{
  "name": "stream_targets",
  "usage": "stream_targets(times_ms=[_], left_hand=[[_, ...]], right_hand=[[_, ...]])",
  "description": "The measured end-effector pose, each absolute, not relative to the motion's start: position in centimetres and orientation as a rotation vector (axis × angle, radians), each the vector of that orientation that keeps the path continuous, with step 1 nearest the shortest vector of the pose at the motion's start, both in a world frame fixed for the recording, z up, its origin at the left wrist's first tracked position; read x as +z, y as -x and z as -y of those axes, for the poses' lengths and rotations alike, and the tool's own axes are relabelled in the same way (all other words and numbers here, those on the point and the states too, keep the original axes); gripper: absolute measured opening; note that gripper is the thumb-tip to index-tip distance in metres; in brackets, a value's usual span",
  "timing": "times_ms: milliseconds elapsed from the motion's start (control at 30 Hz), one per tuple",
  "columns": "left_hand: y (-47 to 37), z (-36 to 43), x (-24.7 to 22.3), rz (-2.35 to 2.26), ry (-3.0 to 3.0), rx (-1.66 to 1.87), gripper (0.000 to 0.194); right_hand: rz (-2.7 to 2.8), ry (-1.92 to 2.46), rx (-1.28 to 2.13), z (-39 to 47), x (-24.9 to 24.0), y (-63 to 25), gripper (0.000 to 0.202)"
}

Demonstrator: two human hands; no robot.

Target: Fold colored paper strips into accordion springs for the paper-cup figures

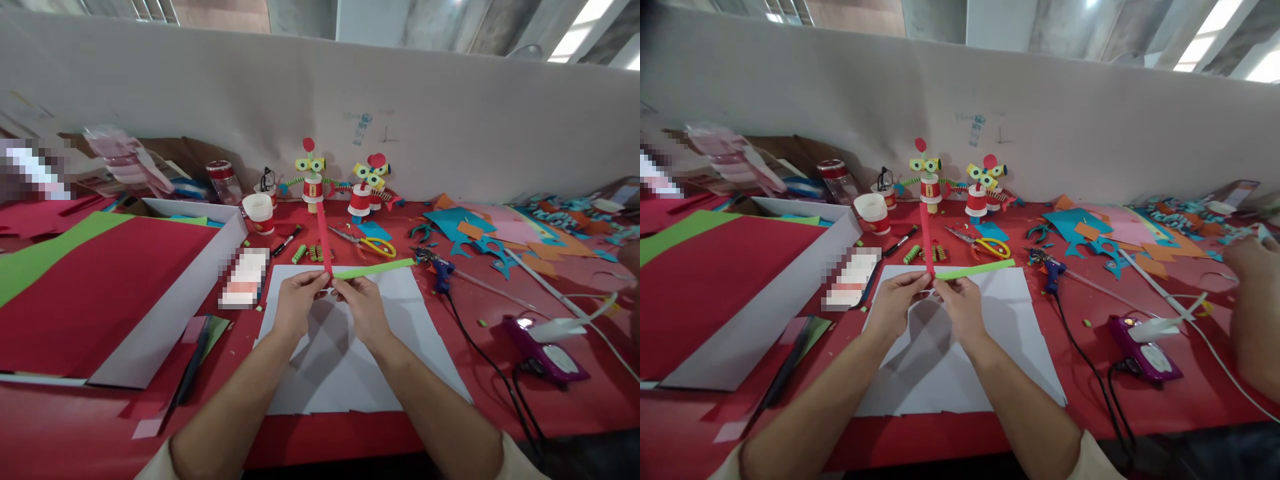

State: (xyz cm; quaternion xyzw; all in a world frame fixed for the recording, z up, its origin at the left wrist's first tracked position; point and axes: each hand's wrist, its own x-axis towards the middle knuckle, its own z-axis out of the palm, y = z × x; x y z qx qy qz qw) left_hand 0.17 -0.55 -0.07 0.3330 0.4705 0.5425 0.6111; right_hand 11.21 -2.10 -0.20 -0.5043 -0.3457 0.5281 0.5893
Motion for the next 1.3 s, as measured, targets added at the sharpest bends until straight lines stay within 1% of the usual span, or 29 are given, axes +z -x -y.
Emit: stream_targets(times_ms=[100,200,433,533,633,733,800,967,1033,1167,1300], left_hand=[[-0.6,0.7,-0.2,-0.992,-0.828,1.260,0.027],[-1.0,0.9,-0.4,-0.893,-0.776,1.300,0.038],[-1.4,1.1,-0.5,-0.877,-0.719,1.380,0.024],[-1.0,0.9,-0.1,-0.841,-0.712,1.416,0.020],[-0.2,0.3,0.5,-0.790,-0.544,1.376,0.018],[0.5,0.0,0.9,-0.782,-0.448,1.253,0.016],[0.7,0.0,1.0,-0.785,-0.478,1.180,0.014],[0.7,0.3,1.0,-0.797,-0.546,1.076,0.013],[0.7,0.3,1.0,-0.807,-0.537,1.070,0.012],[0.9,0.1,1.0,-0.806,-0.523,1.062,0.013],[1.0,0.2,1.0,-0.761,-0.583,1.086,0.017]], right_hand=[[0.667,1.132,1.265,2.0,0.0,-11.2,0.014],[0.561,1.064,1.308,2.0,0.2,-11.2,0.017],[0.530,0.995,1.373,2.3,-0.1,-10.7,0.019],[0.697,0.990,1.343,2.5,-0.1,-10.6,0.017],[0.953,1.048,1.194,2.4,-0.1,-11.0,0.014],[1.072,1.064,1.027,2.1,0.0,-11.8,0.020],[1.148,1.014,1.002,1.7,0.2,-12.6,0.024],[1.483,0.921,0.916,1.2,0.8,-14.5,0.016],[1.578,0.899,0.879,1.0,0.9,-15.1,0.017],[1.633,0.875,0.861,0.6,0.5,-15.5,0.018],[1.504,0.848,0.919,0.6,0.3,-15.0,0.012]])
